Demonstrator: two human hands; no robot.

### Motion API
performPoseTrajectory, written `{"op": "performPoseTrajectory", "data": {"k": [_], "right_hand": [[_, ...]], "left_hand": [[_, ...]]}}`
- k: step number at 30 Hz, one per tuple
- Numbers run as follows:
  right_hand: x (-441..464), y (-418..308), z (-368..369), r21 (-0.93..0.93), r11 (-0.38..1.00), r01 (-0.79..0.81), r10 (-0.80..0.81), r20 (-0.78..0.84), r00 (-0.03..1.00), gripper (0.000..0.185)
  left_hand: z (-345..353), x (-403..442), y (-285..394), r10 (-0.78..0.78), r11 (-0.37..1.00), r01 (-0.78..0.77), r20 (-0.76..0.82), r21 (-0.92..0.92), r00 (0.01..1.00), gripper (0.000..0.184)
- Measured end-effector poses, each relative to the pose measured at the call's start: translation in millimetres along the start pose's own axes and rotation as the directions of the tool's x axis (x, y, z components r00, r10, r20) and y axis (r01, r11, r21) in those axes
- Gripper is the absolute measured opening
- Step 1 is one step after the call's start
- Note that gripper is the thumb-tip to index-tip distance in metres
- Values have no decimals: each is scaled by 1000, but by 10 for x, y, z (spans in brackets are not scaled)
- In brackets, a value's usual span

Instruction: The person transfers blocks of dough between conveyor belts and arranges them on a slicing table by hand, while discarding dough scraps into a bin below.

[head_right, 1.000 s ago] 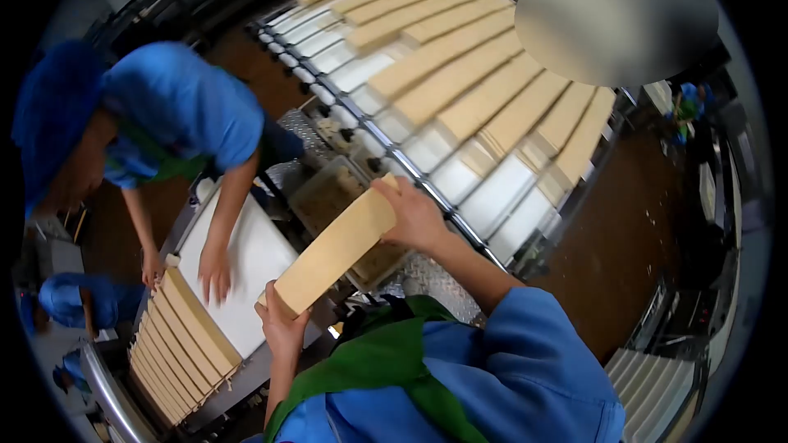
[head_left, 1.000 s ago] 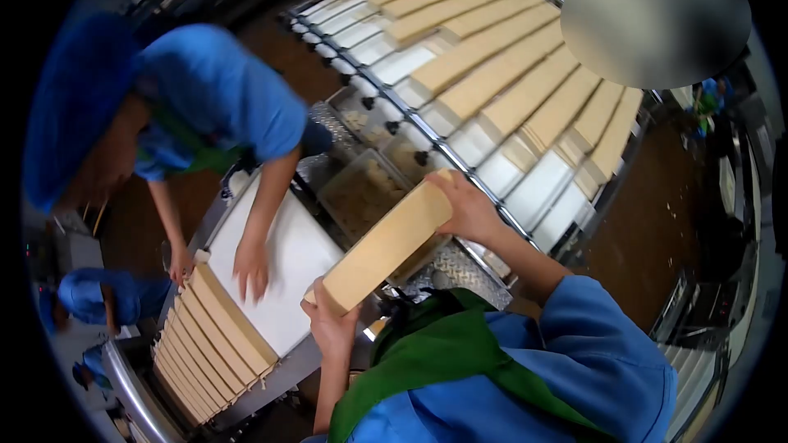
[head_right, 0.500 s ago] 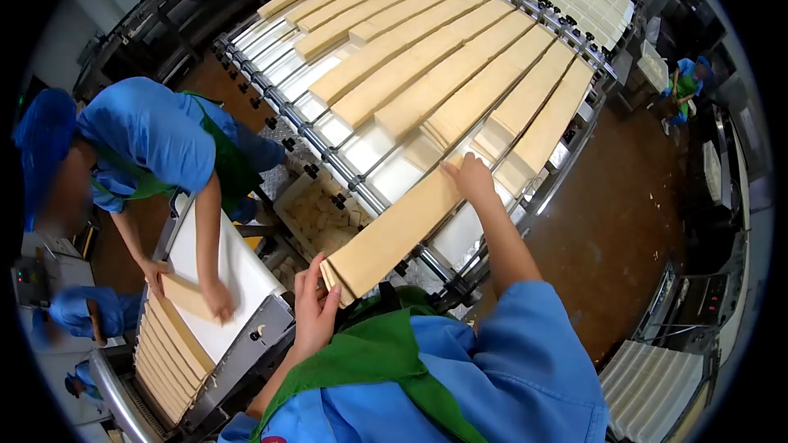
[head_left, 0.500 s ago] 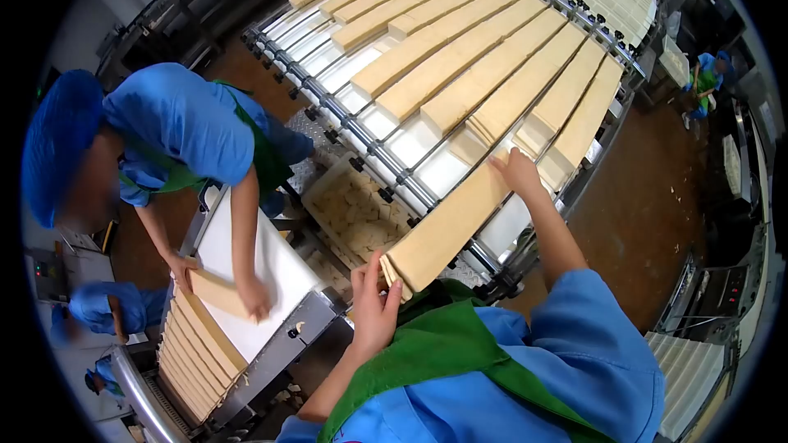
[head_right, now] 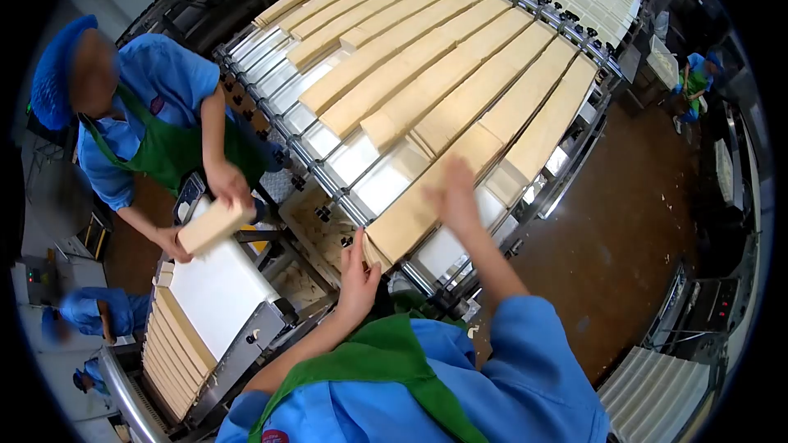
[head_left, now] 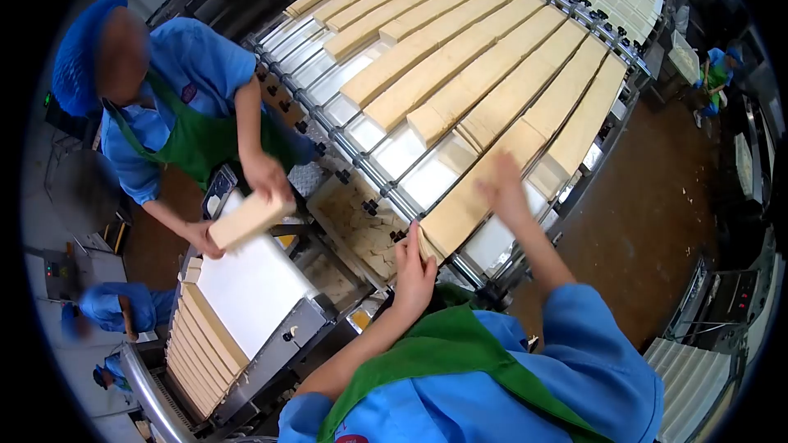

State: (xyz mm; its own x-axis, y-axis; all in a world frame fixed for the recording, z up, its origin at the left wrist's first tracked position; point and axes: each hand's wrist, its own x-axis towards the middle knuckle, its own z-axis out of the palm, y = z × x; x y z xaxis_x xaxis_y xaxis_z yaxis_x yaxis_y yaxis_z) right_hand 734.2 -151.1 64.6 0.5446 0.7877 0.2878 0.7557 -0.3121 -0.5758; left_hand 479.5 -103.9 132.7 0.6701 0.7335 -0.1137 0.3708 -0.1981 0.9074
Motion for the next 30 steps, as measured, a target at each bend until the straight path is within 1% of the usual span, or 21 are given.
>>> {"op": "performPoseTrajectory", "data": {"k": [2,4,6,8,10,12,14,15,16,18,19,20,22,23,24,25,26,27,28,29,30], "right_hand": [[-307,-553,44,5,1000,26,-27,224,974,82],[-509,-1041,-41,-14,996,92,-84,289,954,80],[-592,-1228,-27,105,987,119,-138,208,968,77],[-587,-1237,-20,89,989,122,-139,212,967,72],[-592,-1228,-22,199,975,97,-139,210,968,70],[-584,-1289,-24,181,970,162,-190,149,971,68],[-537,-1351,-8,405,913,-45,-68,260,963,64],[-424,-1394,19,373,926,59,-120,144,982,63],[-266,-1442,81,377,924,66,-131,149,980,63],[111,-1525,261,432,891,140,-144,-23,989,60],[314,-1538,357,401,903,153,-149,-39,988,61],[524,-1528,472,370,915,164,-153,-57,986,61],[890,-1363,778,297,954,46,-70,70,995,63],[1001,-1192,956,299,953,52,-77,73,994,63],[1084,-973,1124,-92,991,96,-89,79,993,66],[1138,-919,1149,-470,873,130,-100,87,991,68],[1166,-876,1171,-474,870,137,-109,86,990,68],[1161,-896,1124,-509,859,61,-18,90,996,71],[1141,-914,1126,-544,839,-11,74,94,993,73],[1122,-947,1148,-625,780,16,75,119,990,75],[1127,-938,1170,-628,778,35,64,134,989,75]], "left_hand": [[30,1,-66,79,994,-74,-61,83,995,68],[7,-5,-13,57,993,-50,-63,104,996,67],[3,1,8,7,998,-3,-61,67,998,68],[6,-7,-39,19,999,-15,-82,40,996,69],[9,-7,-85,50,998,-47,-94,35,994,72],[-59,-22,-116,38,999,-37,-107,10,994,75],[-201,-51,-52,24,997,-29,-78,-70,997,77],[-337,-59,36,-24,997,16,-101,-80,995,77],[-433,-33,-31,21,996,-36,-167,-86,986,77],[-707,-58,-138,46,979,5,-248,202,968,77],[-809,-102,-243,57,964,17,-267,265,962,77],[-875,-147,-427,-28,979,86,-303,182,953,77],[-1014,-343,-690,-67,962,147,-324,229,944,78],[-1079,-458,-708,-91,962,168,-329,215,940,78],[-1124,-585,-783,-93,962,171,-334,211,938,78],[-1159,-704,-881,-122,959,202,-350,201,929,77],[-1194,-791,-971,-148,955,229,-366,189,919,77],[-1216,-886,-1038,-147,957,226,-371,180,917,77],[-1229,-997,-1121,-228,949,296,-404,112,886,76],[-1234,-1099,-1197,-315,930,366,-431,38,845,76],[-1255,-1187,-1287,-329,926,376,-438,23,837,76]]}}
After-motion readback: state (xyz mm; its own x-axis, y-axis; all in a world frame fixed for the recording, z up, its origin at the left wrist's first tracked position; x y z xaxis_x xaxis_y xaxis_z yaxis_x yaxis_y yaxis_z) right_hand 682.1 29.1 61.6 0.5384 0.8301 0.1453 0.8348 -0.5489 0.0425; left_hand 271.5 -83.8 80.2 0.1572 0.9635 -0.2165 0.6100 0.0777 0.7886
